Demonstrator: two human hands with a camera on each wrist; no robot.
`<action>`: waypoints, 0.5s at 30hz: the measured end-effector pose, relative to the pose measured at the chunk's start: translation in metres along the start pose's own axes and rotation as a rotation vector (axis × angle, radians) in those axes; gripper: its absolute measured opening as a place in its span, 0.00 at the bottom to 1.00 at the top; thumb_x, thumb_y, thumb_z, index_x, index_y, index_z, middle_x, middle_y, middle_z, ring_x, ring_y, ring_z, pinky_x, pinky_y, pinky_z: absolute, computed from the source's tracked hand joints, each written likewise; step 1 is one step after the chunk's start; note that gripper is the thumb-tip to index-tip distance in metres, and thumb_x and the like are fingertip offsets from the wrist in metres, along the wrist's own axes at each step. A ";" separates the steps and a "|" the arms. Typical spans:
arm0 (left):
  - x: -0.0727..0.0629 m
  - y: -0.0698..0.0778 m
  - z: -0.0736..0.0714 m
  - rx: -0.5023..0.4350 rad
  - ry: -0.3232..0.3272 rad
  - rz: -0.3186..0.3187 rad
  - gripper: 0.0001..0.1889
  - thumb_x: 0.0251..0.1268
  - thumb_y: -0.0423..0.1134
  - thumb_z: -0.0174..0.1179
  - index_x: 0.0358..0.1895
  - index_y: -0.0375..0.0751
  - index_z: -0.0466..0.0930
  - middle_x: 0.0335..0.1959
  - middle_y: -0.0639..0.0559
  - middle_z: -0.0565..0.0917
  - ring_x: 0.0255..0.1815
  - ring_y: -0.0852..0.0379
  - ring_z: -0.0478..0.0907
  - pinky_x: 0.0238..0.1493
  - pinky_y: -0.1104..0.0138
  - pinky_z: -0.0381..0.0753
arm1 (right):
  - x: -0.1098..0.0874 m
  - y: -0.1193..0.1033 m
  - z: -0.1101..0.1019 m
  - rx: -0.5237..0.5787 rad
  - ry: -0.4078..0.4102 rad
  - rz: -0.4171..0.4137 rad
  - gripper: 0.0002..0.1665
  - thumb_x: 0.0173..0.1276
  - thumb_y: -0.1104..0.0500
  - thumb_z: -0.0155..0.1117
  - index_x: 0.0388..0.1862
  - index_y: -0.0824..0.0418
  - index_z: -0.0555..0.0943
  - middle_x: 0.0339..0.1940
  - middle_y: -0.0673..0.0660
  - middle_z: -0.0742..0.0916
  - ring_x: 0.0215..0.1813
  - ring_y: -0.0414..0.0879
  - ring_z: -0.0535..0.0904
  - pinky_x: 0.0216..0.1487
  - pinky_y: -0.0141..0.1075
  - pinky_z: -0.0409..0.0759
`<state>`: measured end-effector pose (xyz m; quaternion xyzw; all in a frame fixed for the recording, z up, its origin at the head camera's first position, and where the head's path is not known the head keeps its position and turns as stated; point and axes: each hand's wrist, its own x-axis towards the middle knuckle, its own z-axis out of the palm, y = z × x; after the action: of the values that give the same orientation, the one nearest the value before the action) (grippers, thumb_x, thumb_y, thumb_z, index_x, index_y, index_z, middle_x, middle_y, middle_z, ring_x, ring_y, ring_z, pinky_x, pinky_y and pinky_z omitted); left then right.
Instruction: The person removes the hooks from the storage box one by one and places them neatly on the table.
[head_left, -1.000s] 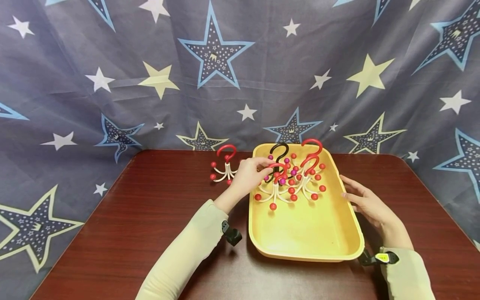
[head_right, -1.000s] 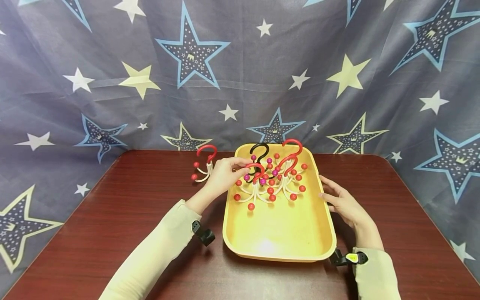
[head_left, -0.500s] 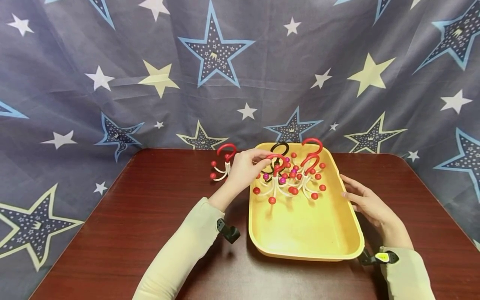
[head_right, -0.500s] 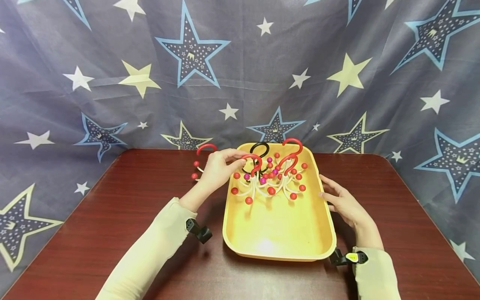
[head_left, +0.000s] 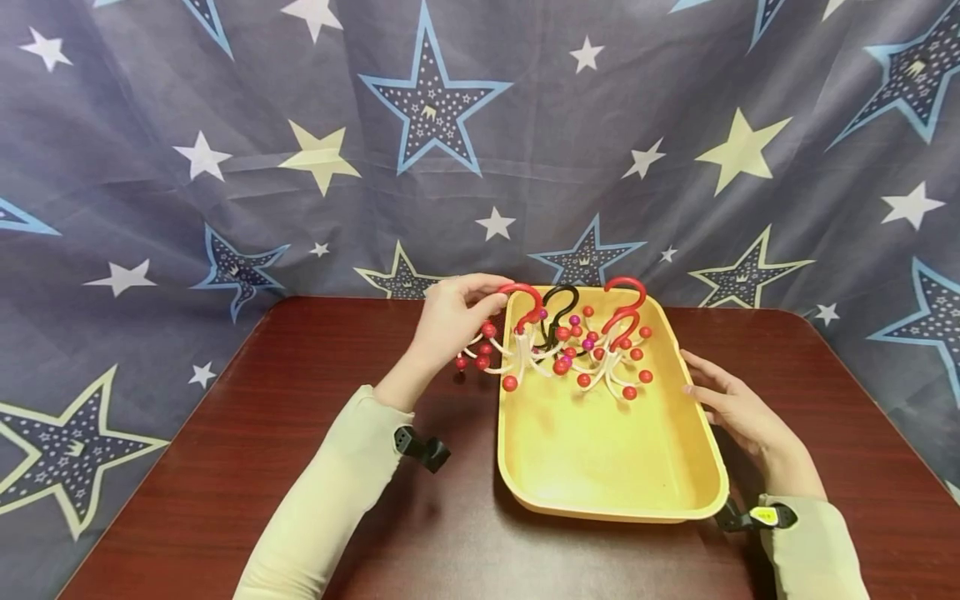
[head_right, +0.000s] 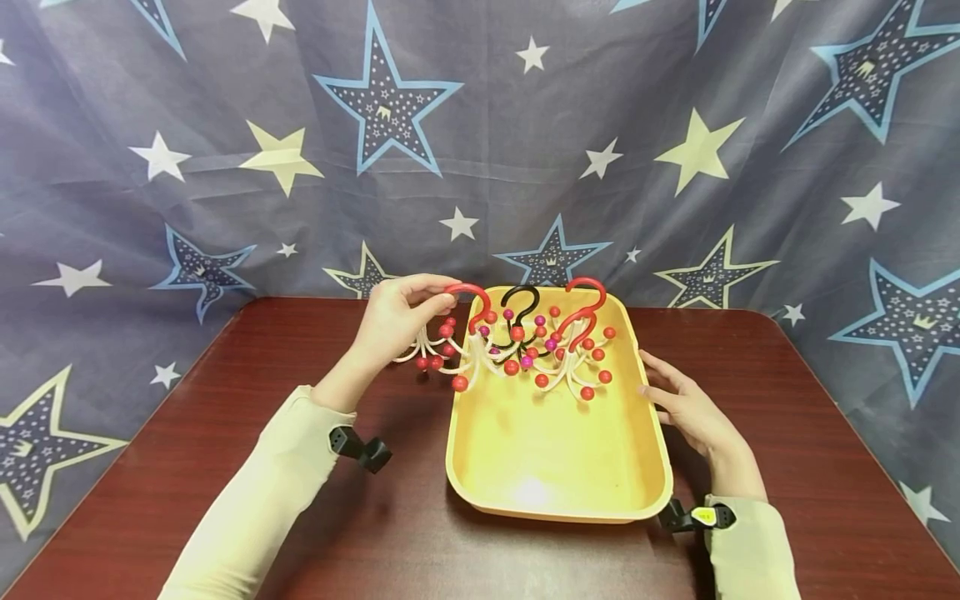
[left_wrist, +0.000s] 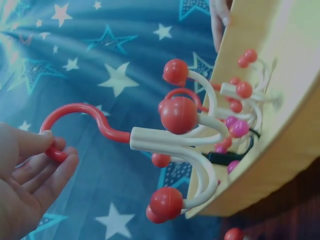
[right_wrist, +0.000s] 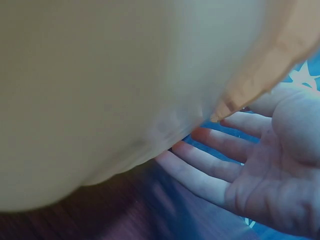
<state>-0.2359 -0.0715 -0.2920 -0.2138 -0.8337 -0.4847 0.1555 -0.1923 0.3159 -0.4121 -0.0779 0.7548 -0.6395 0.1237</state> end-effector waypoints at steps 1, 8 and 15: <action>0.000 -0.001 -0.004 0.000 0.002 -0.003 0.11 0.60 0.34 0.65 0.45 0.40 0.86 0.36 0.46 0.90 0.24 0.67 0.79 0.28 0.77 0.73 | 0.000 0.000 0.000 -0.005 0.000 -0.001 0.42 0.74 0.61 0.51 0.78 0.65 0.42 0.49 0.35 0.79 0.44 0.33 0.83 0.38 0.33 0.84; -0.001 -0.013 -0.030 0.051 0.031 -0.027 0.11 0.59 0.34 0.65 0.46 0.41 0.87 0.37 0.45 0.90 0.25 0.69 0.80 0.28 0.79 0.74 | 0.000 -0.001 0.000 0.015 0.001 0.004 0.41 0.74 0.61 0.51 0.78 0.65 0.43 0.49 0.34 0.79 0.44 0.34 0.83 0.38 0.32 0.84; -0.005 -0.027 -0.055 0.130 0.069 -0.037 0.11 0.59 0.34 0.65 0.45 0.42 0.87 0.38 0.46 0.90 0.31 0.64 0.83 0.31 0.81 0.74 | -0.001 -0.002 0.000 0.004 -0.002 0.005 0.42 0.74 0.62 0.51 0.78 0.65 0.42 0.50 0.35 0.78 0.44 0.34 0.83 0.38 0.33 0.84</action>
<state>-0.2429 -0.1323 -0.2881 -0.1712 -0.8613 -0.4395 0.1888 -0.1916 0.3159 -0.4104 -0.0763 0.7535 -0.6407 0.1261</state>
